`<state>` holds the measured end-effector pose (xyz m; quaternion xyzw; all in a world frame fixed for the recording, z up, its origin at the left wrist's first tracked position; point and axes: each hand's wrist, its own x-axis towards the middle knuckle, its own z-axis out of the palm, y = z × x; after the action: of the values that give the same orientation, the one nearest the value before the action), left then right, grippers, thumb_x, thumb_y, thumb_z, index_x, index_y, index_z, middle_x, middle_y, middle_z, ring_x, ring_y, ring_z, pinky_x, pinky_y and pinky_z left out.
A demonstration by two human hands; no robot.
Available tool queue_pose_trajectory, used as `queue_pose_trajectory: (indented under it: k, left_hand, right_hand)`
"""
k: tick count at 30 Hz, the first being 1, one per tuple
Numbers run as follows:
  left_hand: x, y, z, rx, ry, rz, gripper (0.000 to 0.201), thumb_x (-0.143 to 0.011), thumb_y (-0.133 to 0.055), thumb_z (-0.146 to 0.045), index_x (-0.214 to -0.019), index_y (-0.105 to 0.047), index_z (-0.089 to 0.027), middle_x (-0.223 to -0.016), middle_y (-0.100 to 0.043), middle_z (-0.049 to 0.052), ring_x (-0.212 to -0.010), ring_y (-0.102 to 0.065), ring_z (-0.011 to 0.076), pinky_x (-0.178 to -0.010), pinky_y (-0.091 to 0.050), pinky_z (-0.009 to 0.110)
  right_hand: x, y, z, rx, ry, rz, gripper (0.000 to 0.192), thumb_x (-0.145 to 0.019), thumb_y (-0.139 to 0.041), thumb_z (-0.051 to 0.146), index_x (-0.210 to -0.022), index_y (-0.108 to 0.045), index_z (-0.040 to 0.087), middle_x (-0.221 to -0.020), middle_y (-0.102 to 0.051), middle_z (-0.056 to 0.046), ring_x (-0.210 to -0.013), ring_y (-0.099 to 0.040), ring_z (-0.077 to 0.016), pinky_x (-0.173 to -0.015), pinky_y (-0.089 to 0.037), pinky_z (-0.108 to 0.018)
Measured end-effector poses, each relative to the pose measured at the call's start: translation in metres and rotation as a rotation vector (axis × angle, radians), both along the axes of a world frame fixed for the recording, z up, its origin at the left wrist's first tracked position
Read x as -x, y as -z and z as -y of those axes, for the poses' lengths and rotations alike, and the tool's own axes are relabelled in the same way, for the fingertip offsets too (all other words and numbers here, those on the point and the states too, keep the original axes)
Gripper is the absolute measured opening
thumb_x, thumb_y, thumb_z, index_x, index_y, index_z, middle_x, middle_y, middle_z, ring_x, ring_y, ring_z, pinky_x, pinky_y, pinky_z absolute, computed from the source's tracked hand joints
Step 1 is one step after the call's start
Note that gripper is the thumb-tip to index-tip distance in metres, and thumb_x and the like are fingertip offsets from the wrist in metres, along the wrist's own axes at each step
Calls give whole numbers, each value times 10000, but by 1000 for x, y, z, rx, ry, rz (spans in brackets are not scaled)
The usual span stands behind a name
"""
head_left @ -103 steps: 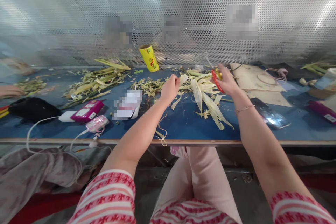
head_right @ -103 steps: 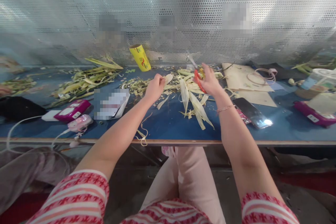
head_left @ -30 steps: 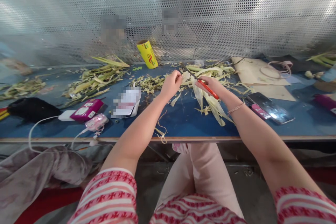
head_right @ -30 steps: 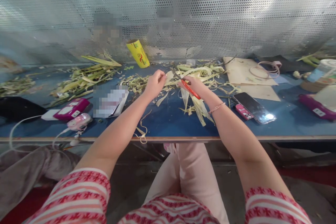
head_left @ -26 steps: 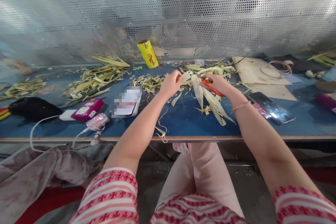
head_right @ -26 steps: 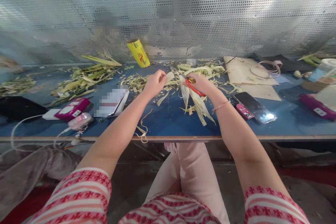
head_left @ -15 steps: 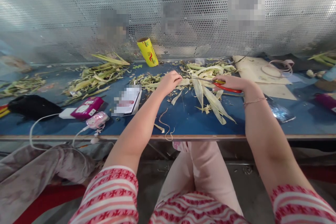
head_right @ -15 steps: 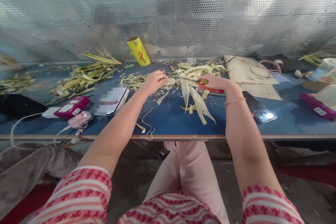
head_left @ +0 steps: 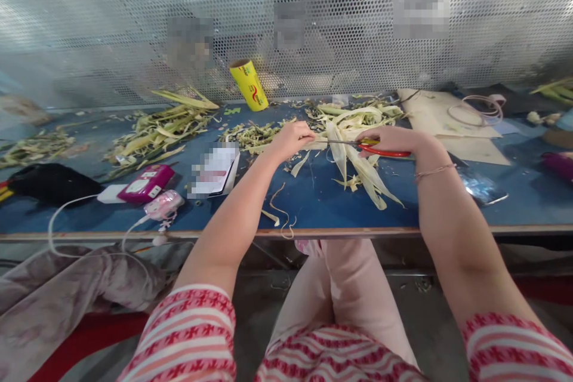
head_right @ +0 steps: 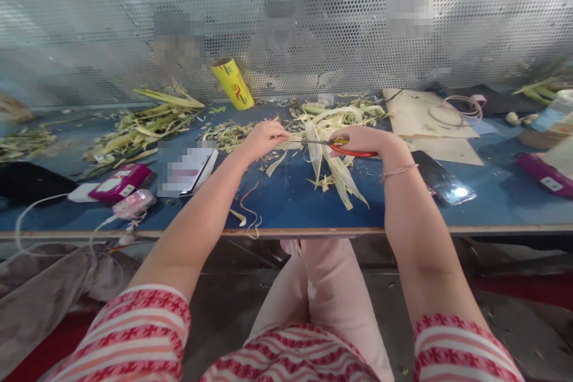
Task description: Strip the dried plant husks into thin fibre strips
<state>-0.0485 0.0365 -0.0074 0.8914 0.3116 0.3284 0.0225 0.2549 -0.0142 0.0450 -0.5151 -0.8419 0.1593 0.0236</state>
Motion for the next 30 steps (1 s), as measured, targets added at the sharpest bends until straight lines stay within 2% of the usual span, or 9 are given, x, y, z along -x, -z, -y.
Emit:
queue_pose_trajectory:
  k: [17, 30]
  left_hand:
    - [-5, -5, 7, 47, 44, -29, 187, -894, -606, -181, -939, -786, -205, -920, -748, 73, -887, -676, 159, -844, -523, 313]
    - [-6, -4, 7, 35, 60, -11, 185, -900, -599, -179, -917, -779, -220, -892, -740, 59, -877, -678, 158, -828, -525, 311]
  right_hand:
    - [-2, 3, -1, -16, -16, -25, 776, -701, -631, 756, -1341, -643, 317, -1362, -651, -55, -1180, -625, -353, -979, -492, -475]
    - [-3, 5, -3, -85, -12, -24, 740, -685, -650, 748, -1310, -663, 352, -1374, -644, -32, -1206, -611, -347, -989, -490, -470]
